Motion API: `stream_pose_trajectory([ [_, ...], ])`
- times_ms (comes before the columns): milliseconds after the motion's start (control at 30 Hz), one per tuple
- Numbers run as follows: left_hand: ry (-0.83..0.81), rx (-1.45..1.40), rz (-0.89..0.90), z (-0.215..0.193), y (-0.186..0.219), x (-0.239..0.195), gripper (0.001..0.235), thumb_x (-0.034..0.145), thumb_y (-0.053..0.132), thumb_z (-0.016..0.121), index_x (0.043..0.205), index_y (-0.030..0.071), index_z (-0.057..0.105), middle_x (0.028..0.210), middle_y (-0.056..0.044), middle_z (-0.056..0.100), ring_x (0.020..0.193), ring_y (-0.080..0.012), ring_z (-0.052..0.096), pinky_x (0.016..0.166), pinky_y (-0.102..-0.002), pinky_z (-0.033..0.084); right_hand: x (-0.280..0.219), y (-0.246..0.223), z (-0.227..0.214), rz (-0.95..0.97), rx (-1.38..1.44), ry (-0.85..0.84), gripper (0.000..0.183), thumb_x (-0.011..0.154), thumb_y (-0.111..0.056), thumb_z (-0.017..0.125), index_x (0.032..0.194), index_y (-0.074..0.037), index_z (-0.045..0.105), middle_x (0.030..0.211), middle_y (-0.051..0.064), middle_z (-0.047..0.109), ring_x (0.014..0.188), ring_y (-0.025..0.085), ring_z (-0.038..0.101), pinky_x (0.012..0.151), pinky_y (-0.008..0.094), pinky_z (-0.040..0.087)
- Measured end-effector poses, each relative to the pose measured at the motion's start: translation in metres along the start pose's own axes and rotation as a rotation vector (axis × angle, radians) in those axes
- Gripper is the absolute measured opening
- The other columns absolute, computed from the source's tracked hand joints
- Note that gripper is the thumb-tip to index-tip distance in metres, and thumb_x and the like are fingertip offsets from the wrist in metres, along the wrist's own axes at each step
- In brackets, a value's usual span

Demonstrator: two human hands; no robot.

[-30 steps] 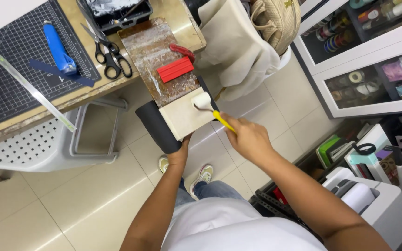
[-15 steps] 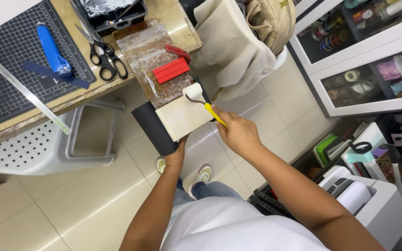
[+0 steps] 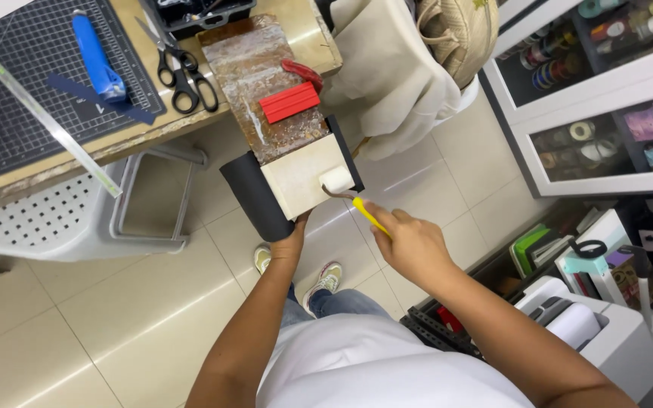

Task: Assembling a book cover by gluing and wrapping material around a board

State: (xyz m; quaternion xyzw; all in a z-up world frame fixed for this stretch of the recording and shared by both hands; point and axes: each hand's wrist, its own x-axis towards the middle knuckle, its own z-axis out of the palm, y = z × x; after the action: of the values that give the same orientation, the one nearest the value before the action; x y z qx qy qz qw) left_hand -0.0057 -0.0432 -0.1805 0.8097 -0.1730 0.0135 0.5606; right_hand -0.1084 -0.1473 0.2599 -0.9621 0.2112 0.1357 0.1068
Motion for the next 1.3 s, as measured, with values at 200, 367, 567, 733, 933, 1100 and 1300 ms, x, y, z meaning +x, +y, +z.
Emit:
stream_pose_trajectory([
  [200, -0.014, -0.039, 0.022, 0.011, -0.004, 0.001, 0.072, 0.083, 0.021, 0.089, 0.141, -0.004, 0.056, 0.142, -0.022, 0.060, 0.141, -0.0259, 0.049, 0.122, -0.045, 0.032, 0.055, -0.011, 0.024, -0.072, 0.054, 0.186, 0.041, 0.097, -0.027, 0.062, 0.138, -0.028, 0.061, 0.087, 0.010, 0.071, 0.077, 0.040, 0.075, 0.068, 0.052, 0.060],
  [367, 0.020, -0.046, 0.001, 0.018, -0.008, -0.003, 0.071, 0.083, 0.020, 0.089, 0.141, -0.004, 0.056, 0.141, -0.023, 0.060, 0.141, -0.0270, 0.049, 0.122, -0.046, 0.032, 0.019, -0.008, 0.008, -0.085, -0.034, 0.057, 0.041, 0.096, -0.029, 0.061, 0.137, -0.029, 0.061, 0.087, 0.013, 0.072, 0.077, 0.042, 0.075, 0.068, 0.055, 0.060],
  [567, -0.010, -0.020, -0.012, -0.077, 0.099, 0.031, 0.073, 0.084, 0.023, 0.089, 0.142, -0.005, 0.054, 0.144, -0.022, 0.058, 0.143, -0.0260, 0.047, 0.122, -0.045, 0.033, 0.040, -0.018, 0.029, -0.097, 0.023, 0.175, 0.041, 0.097, -0.029, 0.061, 0.138, -0.028, 0.061, 0.084, 0.010, 0.070, 0.074, 0.039, 0.075, 0.066, 0.051, 0.060],
  [733, -0.024, -0.005, -0.038, -0.069, 0.086, 0.020, 0.061, 0.086, 0.015, 0.086, 0.137, -0.006, 0.059, 0.137, -0.024, 0.063, 0.137, -0.0290, 0.054, 0.122, -0.046, 0.035, 0.007, -0.027, 0.014, -0.107, -0.004, 0.045, 0.038, 0.097, -0.026, 0.060, 0.134, -0.026, 0.064, 0.080, 0.010, 0.071, 0.070, 0.037, 0.076, 0.064, 0.047, 0.061],
  [933, -0.011, -0.061, 0.067, -0.074, 0.092, 0.029, 0.065, 0.087, 0.014, 0.086, 0.139, -0.009, 0.056, 0.140, -0.027, 0.061, 0.140, -0.0302, 0.051, 0.121, -0.051, 0.032, 0.030, -0.038, 0.025, -0.132, 0.052, 0.163, 0.041, 0.098, -0.027, 0.058, 0.139, -0.027, 0.059, 0.088, 0.012, 0.070, 0.074, 0.041, 0.074, 0.065, 0.053, 0.059],
  [1100, 0.049, -0.016, 0.031, -0.009, 0.009, 0.002, 0.077, 0.077, 0.029, 0.094, 0.139, 0.000, 0.058, 0.140, -0.017, 0.063, 0.139, -0.0233, 0.053, 0.120, -0.042, 0.037, 0.023, -0.038, 0.027, -0.150, -0.030, 0.110, 0.040, 0.096, -0.032, 0.061, 0.136, -0.028, 0.061, 0.084, 0.011, 0.069, 0.072, 0.040, 0.074, 0.065, 0.052, 0.060],
  [1300, 0.043, -0.012, 0.085, 0.011, -0.016, -0.002, 0.075, 0.077, 0.025, 0.093, 0.138, -0.003, 0.058, 0.140, -0.018, 0.063, 0.139, -0.0246, 0.053, 0.122, -0.045, 0.033, 0.019, -0.046, 0.027, -0.134, -0.024, 0.089, 0.041, 0.097, -0.031, 0.057, 0.138, -0.030, 0.060, 0.082, 0.009, 0.068, 0.070, 0.040, 0.074, 0.064, 0.052, 0.059],
])
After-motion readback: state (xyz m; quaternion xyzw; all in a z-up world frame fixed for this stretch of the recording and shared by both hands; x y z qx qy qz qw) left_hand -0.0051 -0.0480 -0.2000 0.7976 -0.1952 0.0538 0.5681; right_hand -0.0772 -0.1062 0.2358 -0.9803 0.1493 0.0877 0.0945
